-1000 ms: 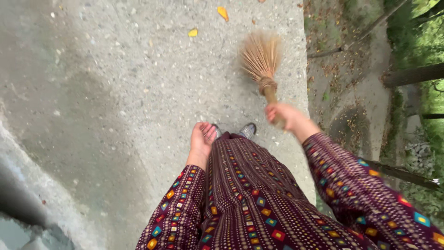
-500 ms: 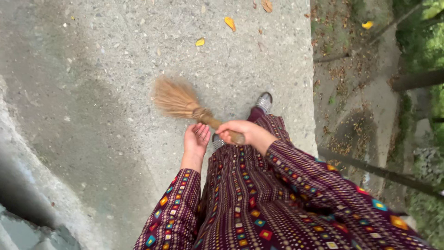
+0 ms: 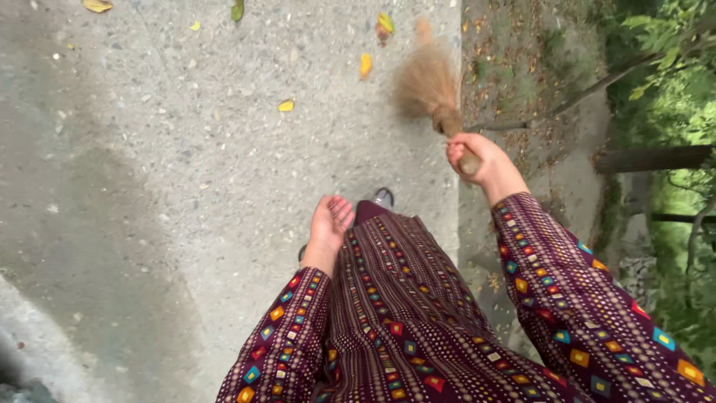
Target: The person sweeps a concrete outdoor surface using a handheld straw broom, moving the broom in short strokes across the ground while walking forward.
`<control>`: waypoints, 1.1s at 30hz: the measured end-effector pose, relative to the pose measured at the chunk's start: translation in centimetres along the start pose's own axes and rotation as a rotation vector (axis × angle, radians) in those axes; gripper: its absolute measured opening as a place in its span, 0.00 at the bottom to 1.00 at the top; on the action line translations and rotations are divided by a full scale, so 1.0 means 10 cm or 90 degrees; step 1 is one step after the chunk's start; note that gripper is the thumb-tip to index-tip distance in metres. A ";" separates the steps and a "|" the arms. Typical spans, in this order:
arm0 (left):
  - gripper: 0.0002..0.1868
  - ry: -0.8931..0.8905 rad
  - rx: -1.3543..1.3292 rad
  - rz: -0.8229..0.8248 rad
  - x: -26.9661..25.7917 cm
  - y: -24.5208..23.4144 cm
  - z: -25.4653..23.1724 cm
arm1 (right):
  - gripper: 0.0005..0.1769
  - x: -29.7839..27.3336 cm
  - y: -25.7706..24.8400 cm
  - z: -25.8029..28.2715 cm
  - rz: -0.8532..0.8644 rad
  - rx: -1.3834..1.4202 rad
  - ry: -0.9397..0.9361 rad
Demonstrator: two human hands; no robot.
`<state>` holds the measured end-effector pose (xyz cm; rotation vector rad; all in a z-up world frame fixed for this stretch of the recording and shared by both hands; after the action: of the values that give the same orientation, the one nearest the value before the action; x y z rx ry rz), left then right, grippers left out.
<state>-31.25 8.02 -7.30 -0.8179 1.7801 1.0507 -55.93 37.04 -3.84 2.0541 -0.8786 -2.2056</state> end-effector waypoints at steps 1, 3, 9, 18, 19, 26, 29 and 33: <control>0.17 0.004 -0.001 0.016 0.00 0.17 -0.02 | 0.10 0.05 0.11 0.17 0.014 -0.065 -0.083; 0.16 0.009 -0.008 0.023 -0.07 0.38 -0.10 | 0.06 0.14 0.30 0.03 -0.102 -0.306 -0.186; 0.14 0.070 -0.051 -0.039 -0.33 0.31 -0.68 | 0.09 -0.32 1.42 -0.84 -0.041 -0.424 -0.149; 0.16 0.045 -0.230 -0.138 0.04 -0.10 -1.36 | 0.11 0.60 2.30 -2.27 0.213 -0.359 0.424; 0.18 0.035 -0.230 -0.148 0.14 -0.12 -1.45 | 0.11 0.63 2.31 -2.27 0.212 -0.358 0.425; 0.15 0.053 -0.231 -0.084 0.75 0.24 -2.32 | 0.05 0.35 1.99 -0.38 0.080 -0.392 -0.012; 0.14 0.036 -0.225 -0.058 0.76 0.57 -2.60 | 0.10 0.20 1.80 0.26 -0.096 -0.072 0.069; 0.17 0.019 -0.187 -0.035 0.69 0.90 -2.91 | 0.10 0.05 2.31 0.40 -0.095 -0.163 -0.031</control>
<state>-51.95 -15.09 -3.54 -1.0582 1.6398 1.2876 -68.13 18.94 4.73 2.0107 -0.4280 -2.3078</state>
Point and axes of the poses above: each hand's wrist, its own x-axis towards the middle knuckle, its own y-axis out of the palm, z = x × y, the point moved 8 cm from there along x, towards the middle knuckle
